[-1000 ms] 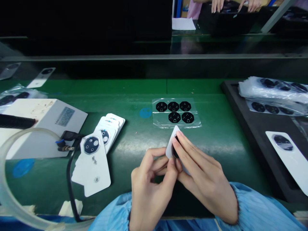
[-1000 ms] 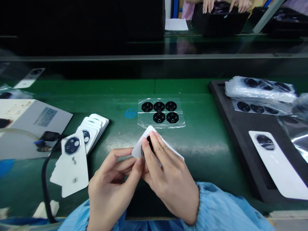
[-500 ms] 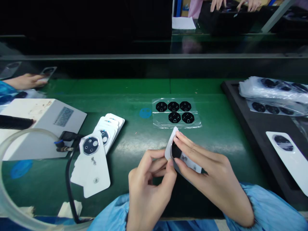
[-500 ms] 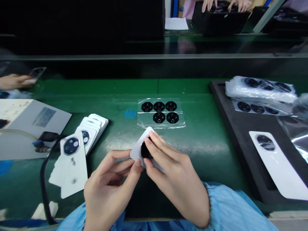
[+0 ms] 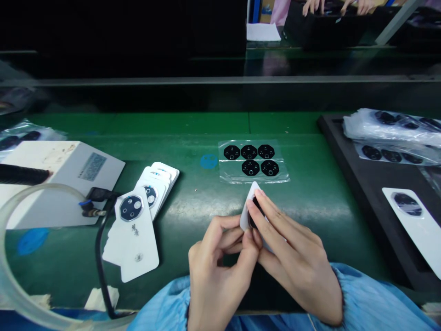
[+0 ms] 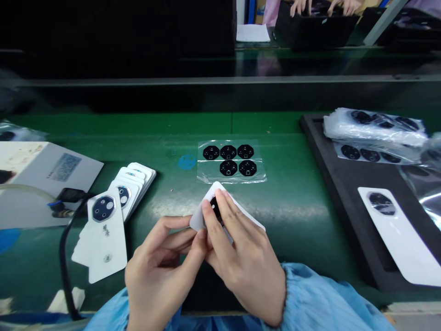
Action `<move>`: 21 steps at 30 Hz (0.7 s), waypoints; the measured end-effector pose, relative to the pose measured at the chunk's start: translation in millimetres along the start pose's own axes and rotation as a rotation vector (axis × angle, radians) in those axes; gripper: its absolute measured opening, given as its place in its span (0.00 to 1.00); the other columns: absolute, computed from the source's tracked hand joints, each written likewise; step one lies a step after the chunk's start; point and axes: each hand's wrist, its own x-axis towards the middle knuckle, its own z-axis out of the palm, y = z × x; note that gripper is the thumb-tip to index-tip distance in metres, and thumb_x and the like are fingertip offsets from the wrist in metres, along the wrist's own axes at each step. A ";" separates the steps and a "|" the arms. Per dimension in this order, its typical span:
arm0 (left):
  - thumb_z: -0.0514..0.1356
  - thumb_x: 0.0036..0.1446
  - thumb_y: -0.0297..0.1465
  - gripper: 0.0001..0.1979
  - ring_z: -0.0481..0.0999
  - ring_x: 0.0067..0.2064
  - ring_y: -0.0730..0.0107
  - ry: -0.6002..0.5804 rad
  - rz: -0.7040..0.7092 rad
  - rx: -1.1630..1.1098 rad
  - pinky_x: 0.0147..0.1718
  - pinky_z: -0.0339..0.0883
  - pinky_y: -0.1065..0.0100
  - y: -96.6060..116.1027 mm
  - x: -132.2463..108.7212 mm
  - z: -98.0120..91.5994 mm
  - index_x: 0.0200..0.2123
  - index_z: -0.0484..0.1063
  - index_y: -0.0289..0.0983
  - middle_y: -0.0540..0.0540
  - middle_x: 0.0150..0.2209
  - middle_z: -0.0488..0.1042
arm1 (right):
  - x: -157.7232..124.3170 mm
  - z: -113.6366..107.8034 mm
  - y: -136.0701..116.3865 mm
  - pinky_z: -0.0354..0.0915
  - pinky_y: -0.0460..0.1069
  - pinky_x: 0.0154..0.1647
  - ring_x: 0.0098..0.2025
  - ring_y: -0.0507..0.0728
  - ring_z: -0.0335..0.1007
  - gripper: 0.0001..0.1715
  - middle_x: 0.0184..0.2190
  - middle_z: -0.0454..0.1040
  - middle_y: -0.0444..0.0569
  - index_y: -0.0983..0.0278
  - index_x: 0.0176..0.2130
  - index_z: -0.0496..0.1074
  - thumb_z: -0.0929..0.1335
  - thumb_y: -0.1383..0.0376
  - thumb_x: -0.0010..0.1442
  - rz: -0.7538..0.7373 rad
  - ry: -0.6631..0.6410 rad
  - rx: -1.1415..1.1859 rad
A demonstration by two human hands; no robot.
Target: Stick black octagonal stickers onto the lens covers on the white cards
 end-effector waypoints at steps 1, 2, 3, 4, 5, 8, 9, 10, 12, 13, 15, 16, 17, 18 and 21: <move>0.60 0.55 0.22 0.07 0.80 0.26 0.78 -0.014 0.004 0.004 0.25 0.73 0.86 -0.4 0.1 -0.2 0.36 0.69 0.39 0.56 0.29 0.81 | -0.1 -0.2 0.2 0.66 0.59 0.60 0.63 0.67 0.56 0.22 0.61 0.59 0.71 0.81 0.58 0.63 0.64 0.75 0.65 -0.009 -0.009 -0.009; 0.60 0.56 0.22 0.07 0.80 0.26 0.78 -0.025 0.006 0.004 0.25 0.73 0.86 -0.8 0.1 -0.4 0.36 0.69 0.39 0.55 0.30 0.81 | -0.2 -0.6 0.3 0.66 0.59 0.60 0.63 0.67 0.56 0.23 0.61 0.59 0.72 0.81 0.58 0.63 0.64 0.74 0.65 -0.016 -0.017 -0.012; 0.60 0.56 0.22 0.07 0.80 0.26 0.78 -0.032 0.008 0.001 0.26 0.73 0.86 -1.1 0.0 -0.6 0.36 0.69 0.39 0.55 0.30 0.81 | -0.3 -1.1 0.4 0.66 0.59 0.60 0.63 0.67 0.56 0.23 0.61 0.59 0.72 0.81 0.58 0.63 0.64 0.74 0.65 -0.018 -0.023 -0.014; 0.60 0.56 0.22 0.07 0.80 0.26 0.78 -0.034 0.010 -0.002 0.26 0.73 0.86 -1.4 -0.2 -0.8 0.36 0.69 0.40 0.56 0.30 0.81 | -0.3 -1.7 0.6 0.65 0.59 0.60 0.63 0.67 0.56 0.22 0.60 0.59 0.71 0.81 0.58 0.63 0.64 0.74 0.65 -0.017 -0.025 -0.011; 0.60 0.56 0.22 0.08 0.80 0.26 0.79 -0.033 0.010 -0.001 0.27 0.73 0.86 -1.7 -0.4 -1.0 0.36 0.69 0.40 0.56 0.30 0.81 | -0.1 -2.4 0.9 0.65 0.58 0.60 0.63 0.66 0.56 0.22 0.60 0.60 0.71 0.80 0.58 0.63 0.64 0.75 0.65 -0.010 -0.030 -0.004; 0.60 0.56 0.22 0.08 0.81 0.28 0.78 -0.023 0.003 0.009 0.28 0.74 0.85 -2.9 -0.4 -1.9 0.36 0.69 0.41 0.56 0.31 0.81 | 1.4 -4.7 2.7 0.62 0.53 0.62 0.63 0.61 0.58 0.22 0.61 0.61 0.65 0.76 0.59 0.64 0.63 0.75 0.66 0.029 -0.045 0.044; 0.61 0.56 0.22 0.08 0.81 0.29 0.77 -0.023 -0.001 0.012 0.28 0.74 0.85 -3.4 -0.2 -2.3 0.37 0.69 0.41 0.56 0.32 0.82 | 2.1 -5.4 3.5 0.61 0.52 0.63 0.62 0.59 0.58 0.22 0.61 0.62 0.63 0.75 0.59 0.64 0.63 0.75 0.66 0.044 -0.051 0.065; 0.61 0.56 0.23 0.08 0.81 0.29 0.76 -0.027 -0.005 0.014 0.28 0.75 0.84 -4.0 0.2 -2.7 0.37 0.69 0.41 0.55 0.32 0.82 | 2.7 -6.1 4.3 0.60 0.50 0.64 0.62 0.58 0.58 0.22 0.61 0.62 0.60 0.74 0.59 0.64 0.63 0.75 0.66 0.059 -0.058 0.085; 0.60 0.56 0.23 0.07 0.82 0.31 0.75 -0.043 -0.007 0.014 0.29 0.75 0.83 -5.0 0.8 -3.7 0.37 0.69 0.40 0.54 0.33 0.82 | 3.4 -7.1 5.8 0.58 0.49 0.64 0.62 0.56 0.59 0.23 0.62 0.61 0.57 0.72 0.59 0.64 0.63 0.75 0.66 0.079 -0.066 0.115; 0.60 0.56 0.23 0.07 0.82 0.31 0.74 -0.050 -0.010 0.015 0.29 0.75 0.83 -5.5 0.9 -4.1 0.37 0.69 0.40 0.54 0.33 0.82 | 3.5 -7.5 6.3 0.58 0.48 0.65 0.62 0.56 0.59 0.23 0.62 0.61 0.56 0.71 0.60 0.63 0.63 0.75 0.66 0.085 -0.069 0.122; 0.60 0.57 0.23 0.07 0.82 0.32 0.74 -0.062 -0.020 0.016 0.29 0.75 0.83 -6.2 0.4 -4.7 0.37 0.68 0.40 0.54 0.33 0.82 | 3.1 -7.9 6.4 0.58 0.47 0.65 0.62 0.55 0.59 0.24 0.62 0.60 0.56 0.71 0.60 0.63 0.64 0.75 0.66 0.098 -0.072 0.111; 0.60 0.57 0.24 0.07 0.82 0.32 0.75 -0.063 -0.025 0.017 0.30 0.75 0.83 -6.4 0.0 -4.8 0.37 0.68 0.40 0.54 0.33 0.82 | 2.9 -8.0 6.0 0.58 0.47 0.65 0.62 0.55 0.59 0.24 0.63 0.60 0.56 0.72 0.60 0.62 0.64 0.75 0.66 0.096 -0.070 0.096; 0.60 0.57 0.24 0.06 0.82 0.32 0.75 -0.064 -0.032 0.016 0.30 0.75 0.83 -6.5 -0.6 -4.8 0.36 0.68 0.40 0.54 0.33 0.82 | 2.6 -8.1 5.3 0.58 0.48 0.65 0.62 0.56 0.58 0.24 0.63 0.60 0.57 0.73 0.60 0.62 0.64 0.75 0.65 0.094 -0.069 0.081; 0.60 0.57 0.24 0.06 0.82 0.32 0.75 -0.064 -0.038 0.013 0.30 0.75 0.83 -6.5 -1.0 -4.6 0.36 0.68 0.40 0.54 0.33 0.82 | 2.4 -8.1 4.5 0.58 0.49 0.65 0.63 0.57 0.58 0.24 0.63 0.59 0.59 0.74 0.60 0.62 0.64 0.75 0.65 0.089 -0.072 0.067; 0.60 0.57 0.24 0.05 0.81 0.30 0.75 -0.064 -0.041 -0.003 0.29 0.75 0.83 -5.4 -1.4 -3.5 0.35 0.67 0.40 0.54 0.32 0.82 | 2.3 -7.9 2.2 0.61 0.54 0.64 0.64 0.61 0.56 0.24 0.62 0.59 0.64 0.77 0.60 0.62 0.63 0.76 0.65 0.052 -0.073 0.013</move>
